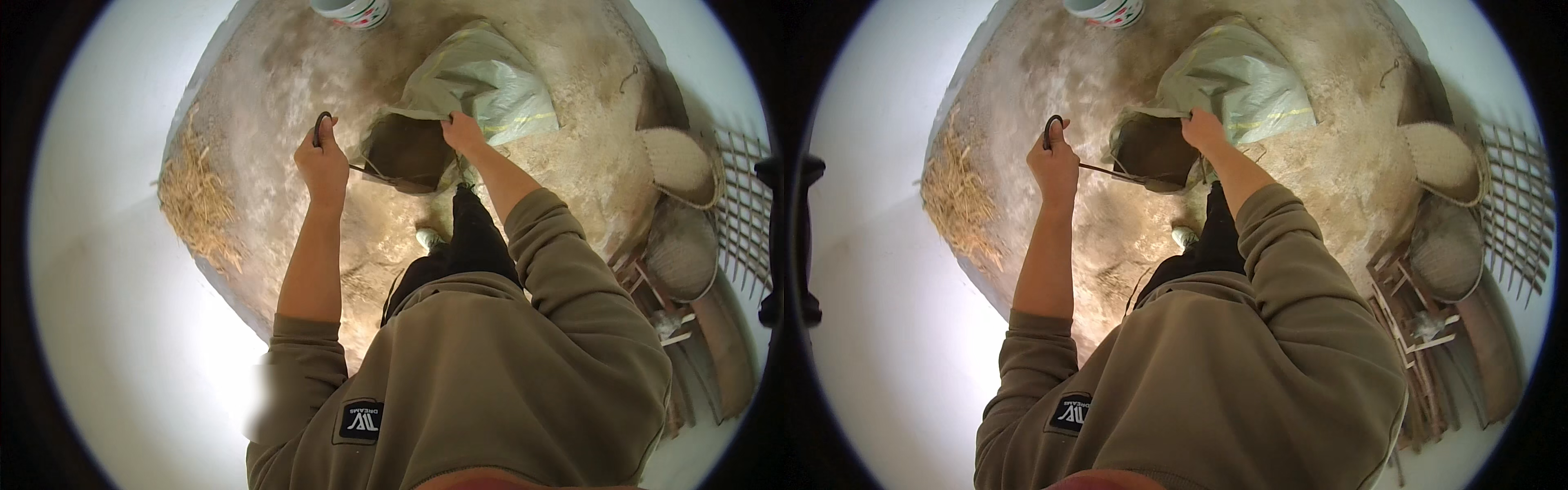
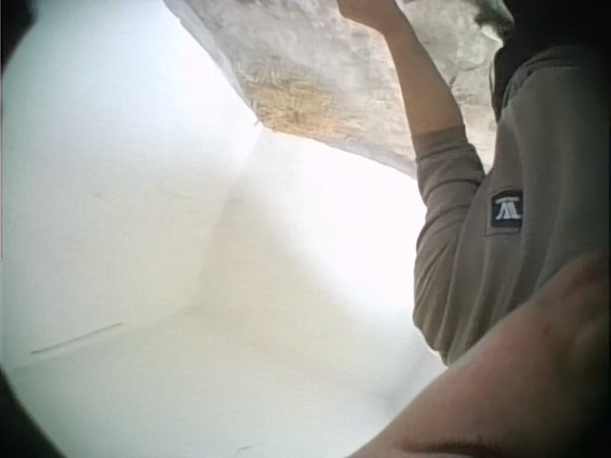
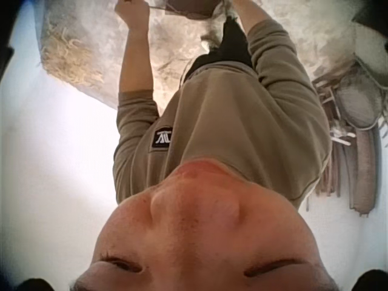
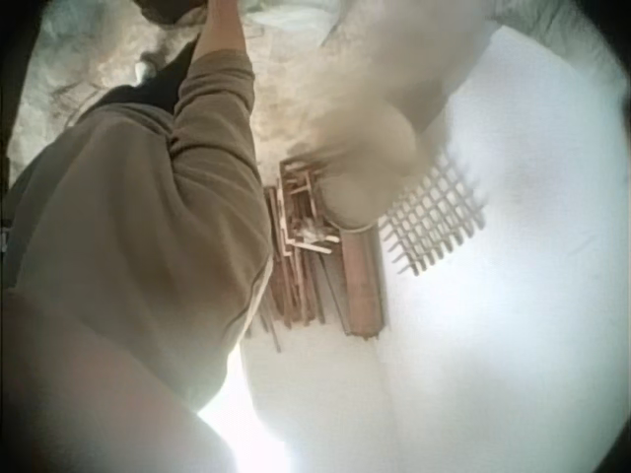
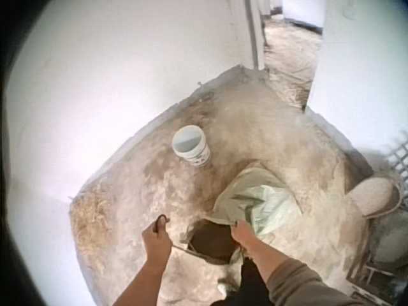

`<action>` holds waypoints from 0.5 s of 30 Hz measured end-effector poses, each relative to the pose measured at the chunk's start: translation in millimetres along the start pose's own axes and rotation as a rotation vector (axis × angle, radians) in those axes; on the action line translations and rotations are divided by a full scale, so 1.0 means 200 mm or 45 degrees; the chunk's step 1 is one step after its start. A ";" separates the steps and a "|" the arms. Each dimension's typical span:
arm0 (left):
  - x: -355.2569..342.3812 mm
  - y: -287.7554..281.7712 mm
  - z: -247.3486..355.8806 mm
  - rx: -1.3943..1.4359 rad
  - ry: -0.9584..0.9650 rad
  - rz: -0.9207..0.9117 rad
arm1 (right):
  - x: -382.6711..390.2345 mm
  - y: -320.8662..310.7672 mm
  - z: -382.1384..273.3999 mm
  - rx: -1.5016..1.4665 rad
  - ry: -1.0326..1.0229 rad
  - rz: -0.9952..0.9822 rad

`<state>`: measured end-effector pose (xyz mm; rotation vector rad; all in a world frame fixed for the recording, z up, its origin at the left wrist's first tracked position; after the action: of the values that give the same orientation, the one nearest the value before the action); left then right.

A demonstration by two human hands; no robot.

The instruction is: The person sweeps debris on a concrete floor using a red broom and a metal dustpan, then dumps the collected debris into a green sack. The person repeats the sweep-and-dump cycle multiple times.

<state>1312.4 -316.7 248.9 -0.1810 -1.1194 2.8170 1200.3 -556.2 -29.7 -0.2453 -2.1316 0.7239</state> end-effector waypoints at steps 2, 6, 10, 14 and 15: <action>0.10 -0.13 -0.14 0.030 -0.162 -0.008 | 0.01 0.08 0.02 -0.093 0.050 -0.149; 0.44 -0.62 -0.38 0.349 -0.357 0.339 | 0.01 0.15 -0.03 0.011 -0.079 -0.089; 1.04 -1.09 -0.62 0.744 -0.545 0.740 | 0.02 0.31 -0.05 0.078 -0.174 -0.065; 1.85 -1.49 -0.81 0.847 -0.636 1.177 | 0.14 0.41 -0.07 0.203 -0.374 0.116; 2.08 -1.56 -0.85 0.866 -0.667 1.270 | 0.19 0.43 -0.06 0.153 -0.361 0.151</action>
<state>943.3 82.9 311.2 0.1128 0.0757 4.0927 1179.8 -465.0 -47.9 -0.2164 -2.3441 1.0024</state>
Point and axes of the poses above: each hand's wrist, its own x-axis away from the middle knuckle, its own y-axis out of the palm, z = x × y, the point moved 9 cm from there along -x, towards the middle knuckle, and after that the axes turned 9 degrees about y, right-handed, at the moved point
